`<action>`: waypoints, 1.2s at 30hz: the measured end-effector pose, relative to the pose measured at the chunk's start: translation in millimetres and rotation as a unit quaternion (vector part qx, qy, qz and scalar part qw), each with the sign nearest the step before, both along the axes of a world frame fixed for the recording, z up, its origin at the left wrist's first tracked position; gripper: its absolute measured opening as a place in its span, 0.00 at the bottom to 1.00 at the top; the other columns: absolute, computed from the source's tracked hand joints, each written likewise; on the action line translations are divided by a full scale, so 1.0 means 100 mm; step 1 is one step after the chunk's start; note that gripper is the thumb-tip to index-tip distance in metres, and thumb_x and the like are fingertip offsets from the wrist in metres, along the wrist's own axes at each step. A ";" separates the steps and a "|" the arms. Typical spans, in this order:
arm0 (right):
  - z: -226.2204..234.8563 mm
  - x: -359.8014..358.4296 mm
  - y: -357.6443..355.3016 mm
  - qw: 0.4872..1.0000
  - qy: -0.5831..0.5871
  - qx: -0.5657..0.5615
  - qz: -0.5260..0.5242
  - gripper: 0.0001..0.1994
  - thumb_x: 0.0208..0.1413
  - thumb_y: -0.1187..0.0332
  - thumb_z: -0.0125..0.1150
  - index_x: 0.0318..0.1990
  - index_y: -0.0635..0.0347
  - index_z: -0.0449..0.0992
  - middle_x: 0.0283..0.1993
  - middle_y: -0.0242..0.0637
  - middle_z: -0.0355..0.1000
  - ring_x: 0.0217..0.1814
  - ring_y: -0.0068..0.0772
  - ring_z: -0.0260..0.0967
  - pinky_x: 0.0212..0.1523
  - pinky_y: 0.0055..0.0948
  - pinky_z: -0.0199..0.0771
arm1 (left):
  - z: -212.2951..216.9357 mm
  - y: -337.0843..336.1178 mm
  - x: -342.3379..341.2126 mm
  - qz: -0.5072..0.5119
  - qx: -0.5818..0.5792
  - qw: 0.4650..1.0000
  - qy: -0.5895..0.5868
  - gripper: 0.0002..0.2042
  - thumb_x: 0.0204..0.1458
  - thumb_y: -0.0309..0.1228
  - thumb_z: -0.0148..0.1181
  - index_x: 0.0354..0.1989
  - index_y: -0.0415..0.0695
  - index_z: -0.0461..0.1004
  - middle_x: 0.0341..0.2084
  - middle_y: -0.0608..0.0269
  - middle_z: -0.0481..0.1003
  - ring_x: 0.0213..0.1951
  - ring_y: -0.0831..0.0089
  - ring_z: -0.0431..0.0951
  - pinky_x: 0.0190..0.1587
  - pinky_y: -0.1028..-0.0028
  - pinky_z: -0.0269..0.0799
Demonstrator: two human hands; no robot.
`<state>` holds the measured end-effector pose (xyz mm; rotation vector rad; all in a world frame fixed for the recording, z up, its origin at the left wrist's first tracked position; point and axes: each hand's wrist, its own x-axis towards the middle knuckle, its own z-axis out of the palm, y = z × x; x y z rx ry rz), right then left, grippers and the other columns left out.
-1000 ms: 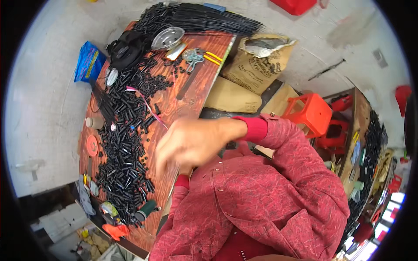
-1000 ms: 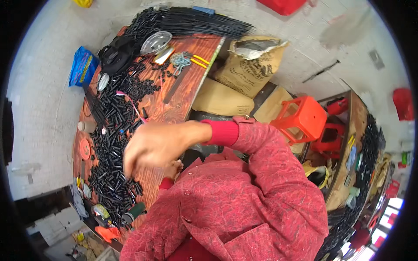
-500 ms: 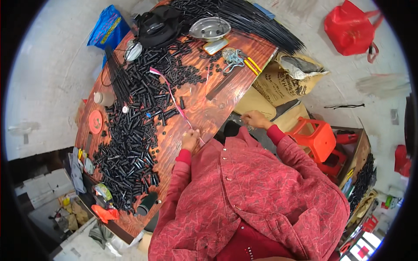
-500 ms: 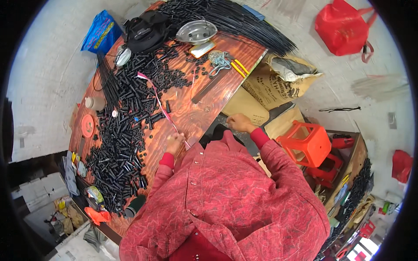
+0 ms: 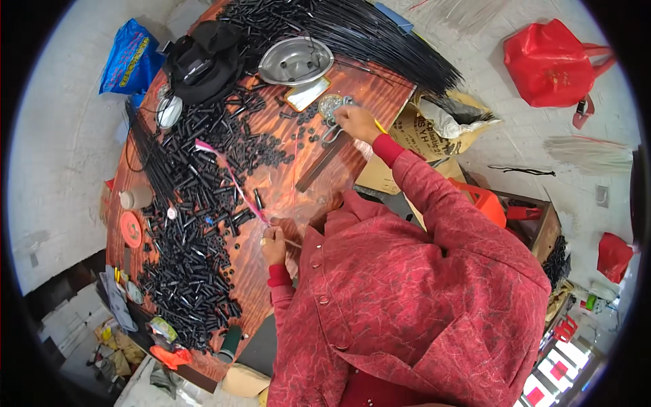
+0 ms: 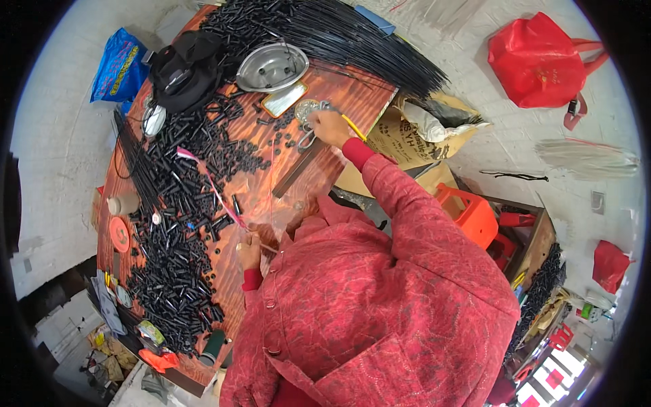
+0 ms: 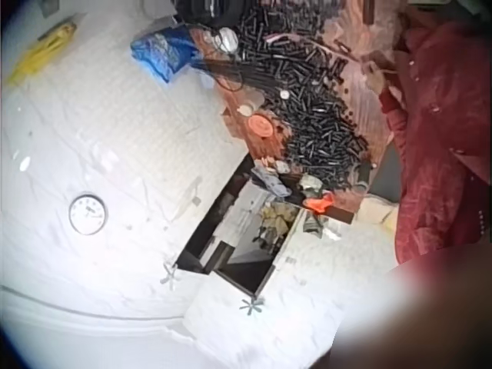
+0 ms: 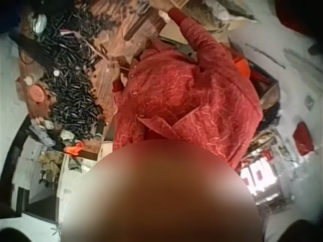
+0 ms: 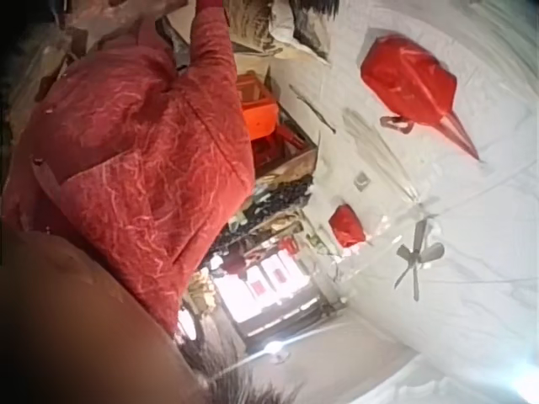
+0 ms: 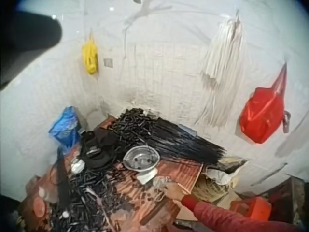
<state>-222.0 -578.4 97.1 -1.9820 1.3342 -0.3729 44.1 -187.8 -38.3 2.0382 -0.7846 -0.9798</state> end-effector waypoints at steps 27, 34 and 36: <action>-0.24 -0.62 -0.65 0.991 0.114 -0.065 0.013 0.13 0.50 0.68 0.63 0.44 0.52 0.75 0.42 0.42 0.78 0.45 0.51 0.78 0.41 0.48 0.76 | 0.84 -3.35 -1.31 -0.192 -0.187 0.919 -0.288 0.12 0.45 0.29 0.70 0.36 0.46 0.74 0.39 0.56 0.76 0.40 0.52 0.79 0.40 0.57 0.77; -0.12 -0.78 -0.80 0.984 0.166 -0.068 0.008 0.15 0.49 0.66 0.64 0.46 0.48 0.76 0.42 0.45 0.77 0.45 0.54 0.77 0.41 0.52 0.77 | 0.74 -3.20 -1.07 -0.169 -0.148 0.915 -0.335 0.06 0.47 0.28 0.68 0.30 0.47 0.74 0.34 0.56 0.74 0.37 0.51 0.78 0.39 0.56 0.75; -0.11 -0.91 -1.00 0.974 0.192 -0.115 -0.023 0.12 0.50 0.65 0.63 0.44 0.49 0.77 0.42 0.45 0.77 0.44 0.55 0.77 0.40 0.51 0.77 | 0.77 -3.09 -0.95 -0.163 -0.160 0.911 -0.344 0.06 0.47 0.28 0.67 0.30 0.46 0.74 0.32 0.55 0.74 0.37 0.51 0.78 0.39 0.56 0.74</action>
